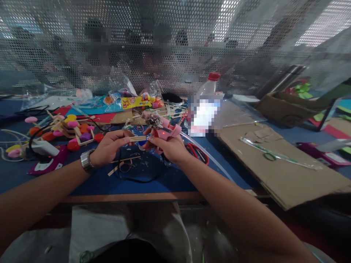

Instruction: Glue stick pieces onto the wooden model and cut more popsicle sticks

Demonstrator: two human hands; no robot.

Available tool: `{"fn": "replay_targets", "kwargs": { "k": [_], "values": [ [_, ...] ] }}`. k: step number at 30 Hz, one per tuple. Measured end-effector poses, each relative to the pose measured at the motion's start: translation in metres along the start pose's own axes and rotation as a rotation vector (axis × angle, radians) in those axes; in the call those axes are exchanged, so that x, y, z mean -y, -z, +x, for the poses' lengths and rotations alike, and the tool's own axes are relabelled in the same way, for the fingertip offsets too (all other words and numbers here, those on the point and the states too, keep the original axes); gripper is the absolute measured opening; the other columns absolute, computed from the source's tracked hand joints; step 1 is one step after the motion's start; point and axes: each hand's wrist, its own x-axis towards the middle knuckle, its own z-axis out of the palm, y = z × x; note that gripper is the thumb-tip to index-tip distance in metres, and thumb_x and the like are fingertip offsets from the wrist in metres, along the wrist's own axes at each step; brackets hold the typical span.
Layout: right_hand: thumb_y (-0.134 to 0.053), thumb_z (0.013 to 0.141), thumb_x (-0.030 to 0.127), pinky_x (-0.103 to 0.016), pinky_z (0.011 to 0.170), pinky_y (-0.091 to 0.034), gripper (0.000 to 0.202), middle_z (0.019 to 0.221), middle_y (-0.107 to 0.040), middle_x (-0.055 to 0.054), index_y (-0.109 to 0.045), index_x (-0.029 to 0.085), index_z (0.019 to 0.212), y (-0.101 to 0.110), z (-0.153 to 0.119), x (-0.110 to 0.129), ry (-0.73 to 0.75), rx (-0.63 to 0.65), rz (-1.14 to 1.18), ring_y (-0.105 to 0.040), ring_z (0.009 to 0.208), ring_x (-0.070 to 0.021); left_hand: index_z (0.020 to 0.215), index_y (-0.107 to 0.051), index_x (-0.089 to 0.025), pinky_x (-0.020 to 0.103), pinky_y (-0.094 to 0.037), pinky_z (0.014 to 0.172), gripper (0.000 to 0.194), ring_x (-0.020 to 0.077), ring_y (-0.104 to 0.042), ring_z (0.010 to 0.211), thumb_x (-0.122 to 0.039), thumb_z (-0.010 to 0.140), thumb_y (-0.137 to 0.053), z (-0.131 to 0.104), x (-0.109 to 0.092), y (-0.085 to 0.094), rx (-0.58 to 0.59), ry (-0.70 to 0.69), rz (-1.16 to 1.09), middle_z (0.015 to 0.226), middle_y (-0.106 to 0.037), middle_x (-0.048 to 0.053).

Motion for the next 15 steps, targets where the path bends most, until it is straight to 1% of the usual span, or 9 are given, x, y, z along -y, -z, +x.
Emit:
{"fn": "replay_targets", "kwargs": {
  "k": [2, 3, 4, 6, 9, 11, 15],
  "values": [
    [-0.085, 0.066, 0.049, -0.028, 0.053, -0.051, 0.043, 0.079, -0.068, 0.000, -0.060, 0.023, 0.090, 0.0016, -0.0023, 0.0016, 0.000, 0.063, -0.016, -0.066, 0.063, -0.0157, 0.070, -0.061, -0.017, 0.028, -0.046, 0.073, 0.029, 0.0148, -0.057, 0.072, -0.039, 0.088, -0.063, 0.0006, 0.0029, 0.0008, 0.032, 0.032, -0.057, 0.073, -0.063, 0.001],
    [-0.086, 0.066, 0.046, -0.028, 0.053, -0.050, 0.044, 0.078, -0.067, 0.001, -0.061, 0.023, 0.093, 0.0018, -0.0035, 0.0026, 0.001, 0.096, -0.026, -0.066, 0.063, -0.0156, 0.069, -0.062, -0.016, 0.028, -0.046, 0.074, 0.029, 0.0148, -0.057, 0.072, -0.039, 0.087, -0.064, 0.0007, 0.0040, 0.0007, 0.052, 0.050, -0.083, 0.072, -0.063, 0.001],
    [-0.087, 0.065, 0.043, -0.028, 0.056, -0.051, 0.045, 0.079, -0.067, 0.002, -0.061, 0.024, 0.096, 0.0017, -0.0046, 0.0036, 0.004, 0.127, -0.034, -0.066, 0.064, -0.0154, 0.069, -0.062, -0.016, 0.028, -0.046, 0.073, 0.029, 0.0147, -0.057, 0.071, -0.039, 0.086, -0.065, 0.0006, 0.0045, 0.0003, 0.072, 0.069, -0.107, 0.071, -0.063, 0.001],
    [-0.088, 0.064, 0.038, -0.031, 0.065, -0.055, 0.046, 0.084, -0.066, 0.002, -0.062, 0.025, 0.099, 0.0008, -0.0058, 0.0052, 0.014, 0.178, -0.049, -0.066, 0.069, -0.0154, 0.068, -0.062, -0.016, 0.028, -0.046, 0.071, 0.030, 0.0142, -0.056, 0.068, -0.040, 0.085, -0.067, -0.0003, 0.0042, -0.0012, 0.109, 0.106, -0.153, 0.068, -0.061, 0.001],
    [-0.088, 0.066, 0.034, -0.033, 0.079, -0.056, 0.037, 0.089, -0.063, 0.002, -0.060, 0.025, 0.089, -0.0007, -0.0053, 0.0064, 0.038, 0.215, -0.076, -0.064, 0.079, -0.0158, 0.068, -0.062, -0.016, 0.028, -0.047, 0.068, 0.035, 0.0129, -0.054, 0.065, -0.045, 0.085, -0.070, -0.0021, 0.0012, -0.0040, 0.153, 0.161, -0.220, 0.066, -0.061, 0.000],
    [-0.088, 0.067, 0.034, -0.033, 0.083, -0.055, 0.035, 0.087, -0.059, 0.002, -0.058, 0.025, 0.082, -0.0011, -0.0044, 0.0067, 0.046, 0.227, -0.091, -0.061, 0.081, -0.0156, 0.067, -0.062, -0.016, 0.027, -0.047, 0.067, 0.039, 0.0126, -0.055, 0.064, -0.050, 0.084, -0.072, -0.0030, -0.0008, -0.0053, 0.183, 0.200, -0.266, 0.066, -0.061, 0.001],
    [-0.088, 0.067, 0.036, -0.034, 0.086, -0.055, 0.039, 0.084, -0.055, 0.003, -0.052, 0.026, 0.077, -0.0022, -0.0051, 0.0078, 0.028, 0.266, -0.088, -0.061, 0.083, -0.0156, 0.068, -0.063, -0.016, 0.026, -0.047, 0.062, 0.047, 0.0123, -0.056, 0.062, -0.059, 0.080, -0.076, -0.0034, -0.0022, -0.0062, 0.228, 0.275, -0.356, 0.065, -0.061, 0.001]
  ]
}}
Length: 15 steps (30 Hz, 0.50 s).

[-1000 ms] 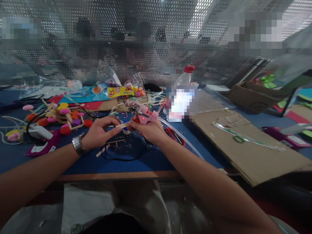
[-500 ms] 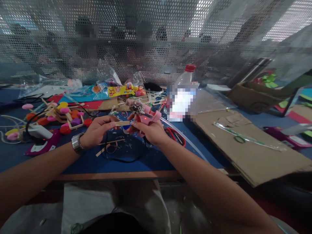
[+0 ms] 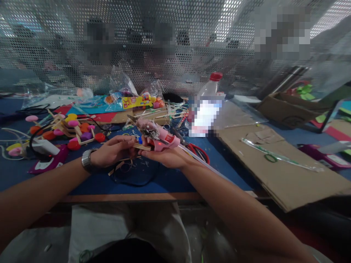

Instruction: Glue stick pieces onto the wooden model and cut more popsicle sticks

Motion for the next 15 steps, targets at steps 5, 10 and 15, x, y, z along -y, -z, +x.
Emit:
{"fn": "replay_targets", "kwargs": {
  "k": [5, 10, 15],
  "values": [
    [-0.087, 0.068, 0.038, -0.035, 0.089, -0.057, 0.036, 0.082, -0.058, 0.004, -0.054, 0.025, 0.077, -0.0031, -0.0033, 0.0015, -0.046, 0.038, 0.011, -0.066, 0.085, -0.0165, 0.070, -0.066, -0.014, 0.024, -0.049, 0.058, 0.050, 0.0113, -0.058, 0.059, -0.061, 0.075, -0.081, 0.0009, 0.0012, 0.0010, 0.025, 0.073, -0.089, 0.066, -0.063, 0.002],
    [-0.090, 0.065, 0.035, -0.033, 0.078, -0.057, 0.035, 0.078, -0.059, 0.005, -0.059, 0.025, 0.079, -0.0042, -0.0038, 0.0028, -0.041, 0.053, 0.009, -0.064, 0.075, -0.0146, 0.072, -0.067, -0.013, 0.026, -0.052, 0.056, 0.046, 0.0127, -0.060, 0.058, -0.056, 0.076, -0.082, 0.0009, 0.0006, 0.0005, 0.035, 0.116, -0.168, 0.066, -0.063, 0.003],
    [-0.090, 0.066, 0.042, -0.032, 0.077, -0.054, 0.041, 0.083, -0.057, 0.004, -0.054, 0.025, 0.077, 0.0002, -0.0002, -0.0037, 0.022, -0.077, 0.007, -0.061, 0.076, -0.0141, 0.075, -0.067, -0.014, 0.028, -0.056, 0.062, 0.039, 0.0143, -0.062, 0.064, -0.051, 0.077, -0.081, 0.0000, -0.0042, -0.0011, 0.016, 0.108, -0.262, 0.070, -0.064, 0.004]
  ]
}}
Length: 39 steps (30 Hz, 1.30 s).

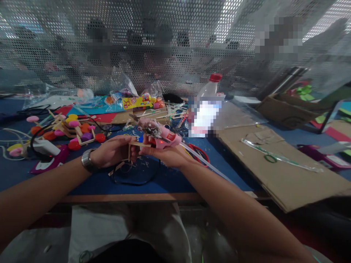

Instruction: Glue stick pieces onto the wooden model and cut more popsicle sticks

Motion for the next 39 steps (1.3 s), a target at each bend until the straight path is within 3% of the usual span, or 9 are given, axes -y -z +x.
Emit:
{"fn": "replay_targets", "kwargs": {
  "k": [3, 7, 16, 20, 25, 39],
  "values": [
    [-0.087, 0.068, 0.051, -0.033, 0.074, -0.053, 0.045, 0.083, -0.057, 0.003, -0.051, 0.025, 0.074, 0.003, 0.003, -0.004, 0.016, -0.066, -0.005, -0.061, 0.076, -0.0153, 0.078, -0.069, -0.014, 0.029, -0.058, 0.065, 0.036, 0.0147, -0.063, 0.067, -0.046, 0.073, -0.084, -0.001, -0.003, -0.001, -0.003, -0.014, -0.031, 0.073, -0.065, 0.004],
    [-0.091, 0.063, 0.052, -0.032, 0.068, -0.051, 0.049, 0.078, -0.055, 0.004, -0.051, 0.025, 0.072, 0.004, 0.006, -0.003, 0.017, -0.124, -0.014, -0.058, 0.072, -0.0151, 0.078, -0.068, -0.014, 0.029, -0.058, 0.068, 0.029, 0.0134, -0.064, 0.068, -0.035, 0.072, -0.087, -0.001, -0.004, -0.002, -0.015, -0.041, -0.004, 0.078, -0.068, 0.004],
    [-0.088, 0.065, 0.048, -0.028, 0.052, -0.040, 0.045, 0.076, -0.066, 0.003, -0.059, 0.026, 0.092, 0.004, 0.007, -0.008, -0.060, -0.302, 0.009, -0.064, 0.066, -0.0173, 0.084, -0.071, -0.014, 0.024, -0.055, 0.063, 0.041, 0.0108, -0.064, 0.063, -0.051, 0.074, -0.086, 0.001, -0.002, -0.001, -0.050, -0.178, 0.238, 0.074, -0.070, 0.002],
    [-0.088, 0.063, 0.049, -0.027, 0.052, -0.041, 0.046, 0.078, -0.070, 0.001, -0.062, 0.024, 0.091, 0.002, 0.010, -0.010, -0.099, -0.302, 0.042, -0.068, 0.071, -0.0193, 0.086, -0.074, -0.013, 0.023, -0.054, 0.061, 0.040, 0.0115, -0.064, 0.064, -0.050, 0.075, -0.085, 0.000, -0.002, -0.001, -0.076, -0.185, 0.365, 0.077, -0.074, 0.005],
    [-0.088, 0.059, 0.049, -0.026, 0.050, -0.040, 0.046, 0.096, -0.073, -0.002, -0.060, 0.023, 0.085, -0.001, 0.010, -0.006, -0.129, -0.283, 0.073, -0.069, 0.073, -0.0178, 0.083, -0.078, -0.013, 0.022, -0.052, 0.059, 0.041, 0.0125, -0.063, 0.064, -0.053, 0.075, -0.084, -0.002, -0.002, -0.005, -0.060, -0.191, 0.474, 0.075, -0.075, 0.006],
    [-0.090, 0.058, 0.048, -0.024, 0.047, -0.038, 0.045, 0.078, -0.066, 0.002, -0.059, 0.022, 0.078, 0.002, 0.011, -0.006, -0.128, -0.254, 0.076, -0.062, 0.063, -0.0137, 0.087, -0.073, -0.013, 0.022, -0.053, 0.060, 0.040, 0.0120, -0.065, 0.063, -0.052, 0.079, -0.081, -0.002, -0.002, -0.004, -0.076, -0.205, 0.482, 0.076, -0.074, 0.006]
  ]
}}
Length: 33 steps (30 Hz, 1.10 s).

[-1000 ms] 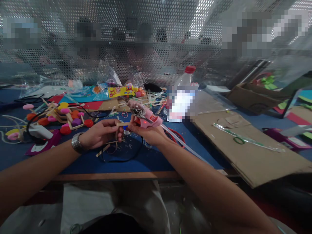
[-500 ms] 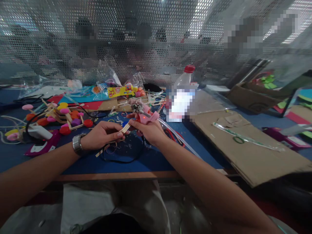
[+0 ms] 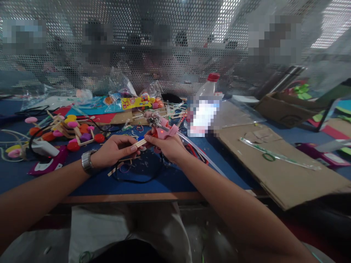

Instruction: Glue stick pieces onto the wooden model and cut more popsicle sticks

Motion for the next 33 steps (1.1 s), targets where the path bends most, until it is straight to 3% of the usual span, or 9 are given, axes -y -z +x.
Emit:
{"fn": "replay_targets", "kwargs": {
  "k": [13, 20, 26, 29, 33],
  "values": [
    [-0.088, 0.059, 0.056, -0.028, 0.055, -0.046, 0.048, 0.076, -0.070, 0.000, -0.063, 0.022, 0.081, 0.0006, 0.0004, -0.0028, -0.002, -0.016, -0.014, -0.067, 0.067, -0.0172, 0.083, -0.067, -0.014, 0.022, -0.055, 0.060, 0.044, 0.0107, -0.063, 0.061, -0.055, 0.079, -0.081, 0.0015, 0.0026, -0.0014, -0.040, -0.063, -0.074, 0.073, -0.071, 0.003],
    [-0.090, 0.057, 0.053, -0.026, 0.049, -0.042, 0.048, 0.070, -0.068, 0.001, -0.061, 0.022, 0.080, 0.0001, -0.0005, -0.0004, -0.028, -0.031, -0.031, -0.065, 0.061, -0.0157, 0.082, -0.070, -0.014, 0.023, -0.055, 0.063, 0.038, 0.0118, -0.064, 0.064, -0.049, 0.078, -0.083, 0.0008, 0.0017, 0.0002, -0.033, -0.056, -0.056, 0.073, -0.071, 0.004],
    [-0.090, 0.056, 0.055, -0.027, 0.052, -0.042, 0.051, 0.071, -0.065, 0.002, -0.056, 0.023, 0.077, -0.0003, -0.0032, 0.0047, 0.006, 0.011, -0.004, -0.062, 0.061, -0.0145, 0.087, -0.072, -0.012, 0.027, -0.054, 0.061, 0.056, 0.0164, -0.065, 0.063, -0.068, 0.084, -0.067, -0.0005, 0.0034, 0.0017, 0.047, 0.005, -0.039, 0.076, -0.073, 0.009],
    [-0.089, 0.056, 0.056, -0.028, 0.052, -0.042, 0.054, 0.071, -0.063, 0.003, -0.053, 0.023, 0.078, -0.0008, -0.0046, 0.0060, 0.023, 0.027, 0.006, -0.059, 0.058, -0.0132, 0.082, -0.074, -0.011, 0.025, -0.049, 0.056, 0.054, 0.0148, -0.060, 0.061, -0.065, 0.087, -0.066, -0.0001, 0.0037, 0.0023, 0.078, 0.032, -0.003, 0.071, -0.069, 0.008],
    [-0.089, 0.055, 0.058, -0.028, 0.052, -0.042, 0.057, 0.078, -0.066, 0.003, -0.050, 0.024, 0.079, -0.0006, -0.0040, 0.0040, 0.059, 0.031, 0.008, -0.058, 0.058, -0.0119, 0.077, -0.075, -0.011, 0.020, -0.034, 0.049, 0.050, 0.0097, -0.045, 0.053, -0.060, 0.086, -0.069, 0.0007, 0.0028, 0.0025, 0.108, 0.039, 0.034, 0.057, -0.053, 0.000]
  ]
}}
